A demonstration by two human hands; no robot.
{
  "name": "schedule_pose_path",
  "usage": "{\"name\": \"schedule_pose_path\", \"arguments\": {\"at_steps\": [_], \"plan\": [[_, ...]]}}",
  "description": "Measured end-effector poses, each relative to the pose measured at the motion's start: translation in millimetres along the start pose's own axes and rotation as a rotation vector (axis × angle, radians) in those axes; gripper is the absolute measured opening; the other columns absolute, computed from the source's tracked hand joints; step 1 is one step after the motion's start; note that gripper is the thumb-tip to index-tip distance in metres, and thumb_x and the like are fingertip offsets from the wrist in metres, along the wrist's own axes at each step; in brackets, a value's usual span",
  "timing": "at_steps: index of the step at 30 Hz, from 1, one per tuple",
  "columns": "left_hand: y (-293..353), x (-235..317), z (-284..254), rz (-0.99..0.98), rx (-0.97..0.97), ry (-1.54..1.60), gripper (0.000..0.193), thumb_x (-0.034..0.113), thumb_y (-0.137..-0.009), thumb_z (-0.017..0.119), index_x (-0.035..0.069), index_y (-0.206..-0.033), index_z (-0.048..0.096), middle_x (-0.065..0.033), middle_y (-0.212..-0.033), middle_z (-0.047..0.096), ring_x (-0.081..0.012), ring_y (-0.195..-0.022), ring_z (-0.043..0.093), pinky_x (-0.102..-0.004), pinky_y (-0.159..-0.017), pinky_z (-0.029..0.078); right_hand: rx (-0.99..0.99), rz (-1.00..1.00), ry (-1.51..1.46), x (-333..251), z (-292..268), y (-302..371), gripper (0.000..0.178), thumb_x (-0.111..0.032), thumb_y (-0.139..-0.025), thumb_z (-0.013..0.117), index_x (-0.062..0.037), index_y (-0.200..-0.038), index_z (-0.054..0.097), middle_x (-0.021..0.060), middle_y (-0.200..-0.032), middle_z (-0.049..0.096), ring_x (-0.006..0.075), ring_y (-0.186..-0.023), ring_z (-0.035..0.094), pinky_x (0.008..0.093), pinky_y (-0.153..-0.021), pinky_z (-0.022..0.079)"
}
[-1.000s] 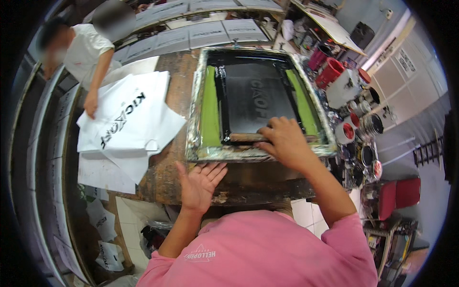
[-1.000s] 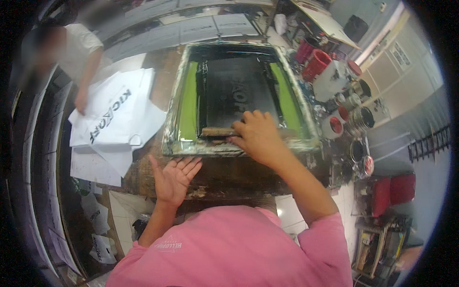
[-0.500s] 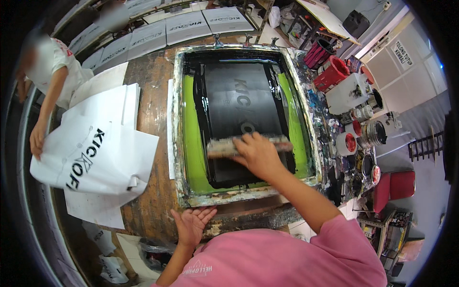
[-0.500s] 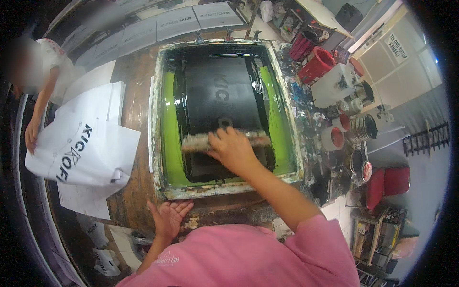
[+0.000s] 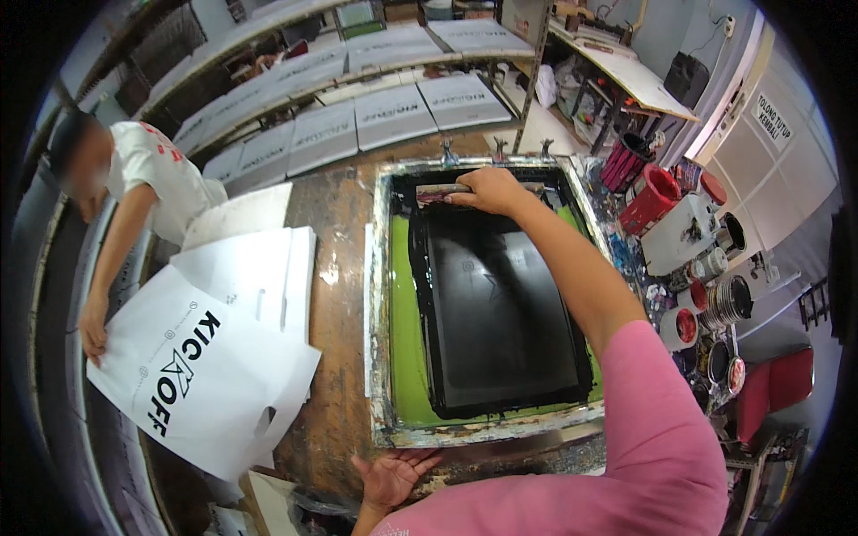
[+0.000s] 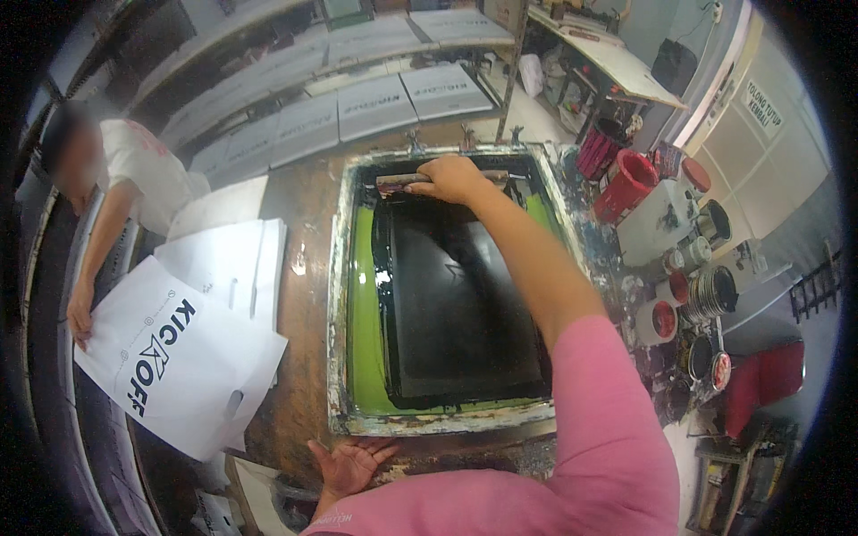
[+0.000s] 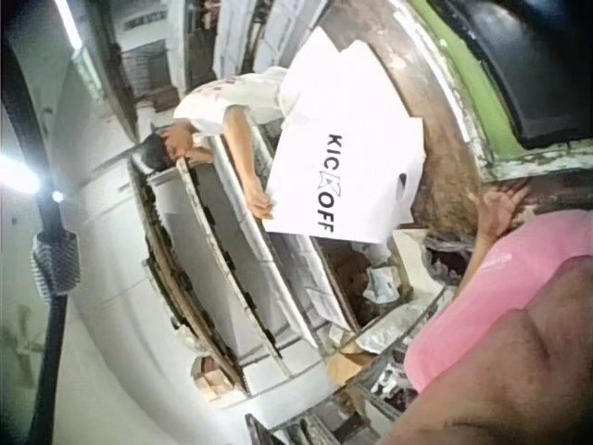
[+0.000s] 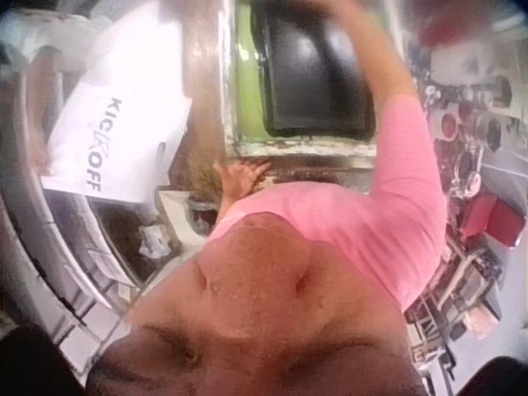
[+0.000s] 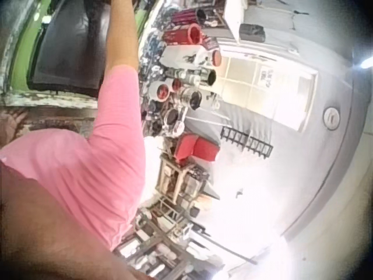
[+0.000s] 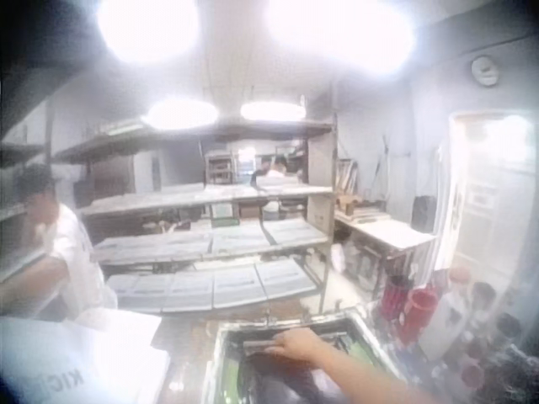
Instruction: The person performs screen printing on white plastic bags by placing a bag on the base, lowering the screen frame, and using a squeegee to spread black ink across the stencil multiple times before lifting the frame and setting the bag aside.
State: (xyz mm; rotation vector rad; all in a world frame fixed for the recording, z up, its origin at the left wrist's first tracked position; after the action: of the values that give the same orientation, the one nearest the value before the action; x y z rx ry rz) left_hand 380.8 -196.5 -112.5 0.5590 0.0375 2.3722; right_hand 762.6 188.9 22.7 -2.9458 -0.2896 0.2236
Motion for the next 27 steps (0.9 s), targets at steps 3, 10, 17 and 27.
{"name": "schedule_pose_path", "arguments": {"at_steps": [3,10,17,27], "plan": [[-2,2,6,0.006,-0.126,0.104,0.120,0.099,-0.088,0.028,0.004,-0.158,0.052,-0.0249,-0.164,0.047,-0.0458,-0.156,0.038,-0.0726,-0.129,0.017,0.145,0.019,0.029,-4,3,-3,0.056,-0.067,-0.097,0.063,-0.0121,-0.101,0.075,0.0150,-0.095,0.075,0.0384,-0.094,0.073,0.0536,-0.081,0.057],[-6,2,5,0.003,-0.155,0.076,0.122,0.099,-0.088,0.027,0.001,-0.154,0.055,-0.0264,-0.160,0.051,-0.0468,-0.155,0.039,-0.0728,-0.129,0.018,0.052,-0.207,-0.014,-70,8,67,0.053,-0.066,-0.098,0.062,-0.0138,-0.101,0.071,0.0122,-0.094,0.073,0.0366,-0.094,0.073,0.0534,-0.076,0.057],[-11,2,-11,0.001,-0.045,-0.084,0.125,0.100,-0.085,0.028,-0.002,-0.149,0.059,-0.0296,-0.155,0.056,-0.0474,-0.151,0.044,-0.0691,-0.129,0.023,-0.167,-0.263,-0.068,-156,-26,239,0.051,-0.063,-0.099,0.064,-0.0128,-0.107,0.070,0.0137,-0.093,0.072,0.0379,-0.090,0.074,0.0534,-0.075,0.057],[-13,43,100,0.109,-0.290,-0.112,0.121,0.101,-0.085,0.034,0.003,-0.154,0.056,-0.0214,-0.157,0.057,-0.0448,-0.149,0.047,-0.0678,-0.126,0.029,0.338,-0.037,0.056,-231,-166,324,0.040,-0.043,-0.094,0.072,-0.0070,-0.110,0.067,0.0137,-0.098,0.064,0.0325,-0.102,0.062,0.0514,-0.096,0.048]]}}
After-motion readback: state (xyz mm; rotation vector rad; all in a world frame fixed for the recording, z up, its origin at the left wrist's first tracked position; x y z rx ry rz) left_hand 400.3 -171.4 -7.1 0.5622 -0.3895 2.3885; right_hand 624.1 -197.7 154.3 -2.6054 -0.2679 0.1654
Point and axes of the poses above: each hand's wrist, its own y-axis away from the middle knuckle, its own z-axis out of the palm, x = y × z, the point moved 9 cm from there along -y, towards the middle knuckle
